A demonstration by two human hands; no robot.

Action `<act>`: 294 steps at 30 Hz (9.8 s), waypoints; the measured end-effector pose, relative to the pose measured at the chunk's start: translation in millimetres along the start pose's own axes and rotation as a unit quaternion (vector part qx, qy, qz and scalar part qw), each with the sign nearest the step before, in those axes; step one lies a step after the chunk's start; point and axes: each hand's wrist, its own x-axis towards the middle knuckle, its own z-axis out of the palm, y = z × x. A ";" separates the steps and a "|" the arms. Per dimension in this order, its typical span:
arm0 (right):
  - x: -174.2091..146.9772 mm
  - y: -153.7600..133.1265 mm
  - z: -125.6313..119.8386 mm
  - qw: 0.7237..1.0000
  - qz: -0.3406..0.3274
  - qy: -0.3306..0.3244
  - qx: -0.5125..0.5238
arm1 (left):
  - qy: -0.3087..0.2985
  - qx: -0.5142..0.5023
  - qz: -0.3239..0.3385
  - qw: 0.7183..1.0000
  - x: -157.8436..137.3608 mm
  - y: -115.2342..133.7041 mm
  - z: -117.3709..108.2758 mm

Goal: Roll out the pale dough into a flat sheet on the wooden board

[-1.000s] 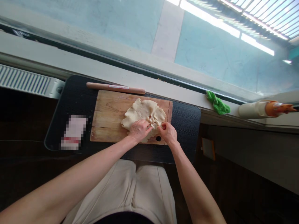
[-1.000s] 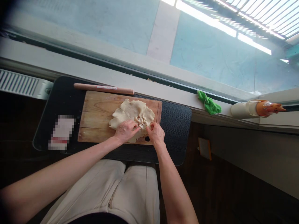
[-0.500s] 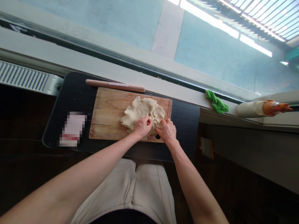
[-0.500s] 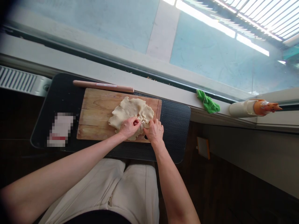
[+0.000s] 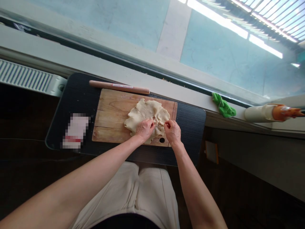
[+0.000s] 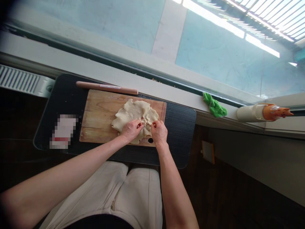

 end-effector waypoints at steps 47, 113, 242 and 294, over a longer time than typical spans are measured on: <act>160.2 -166.2 -13.7 0.948 -0.233 -0.076 -0.203 | 0.102 -0.083 -0.169 0.977 0.1 -88.5 -70.1; -40.0 -0.4 35.1 0.989 -0.097 0.074 -0.084 | 0.006 0.200 0.177 0.964 -24.2 -58.1 -41.8; -45.3 3.5 36.4 0.988 -0.128 0.074 -0.043 | 0.043 0.150 0.138 0.978 -35.1 -52.3 -22.5; -75.1 -10.0 30.2 0.985 -0.152 0.037 -0.068 | -0.098 0.086 0.172 0.976 25.0 -50.0 -64.2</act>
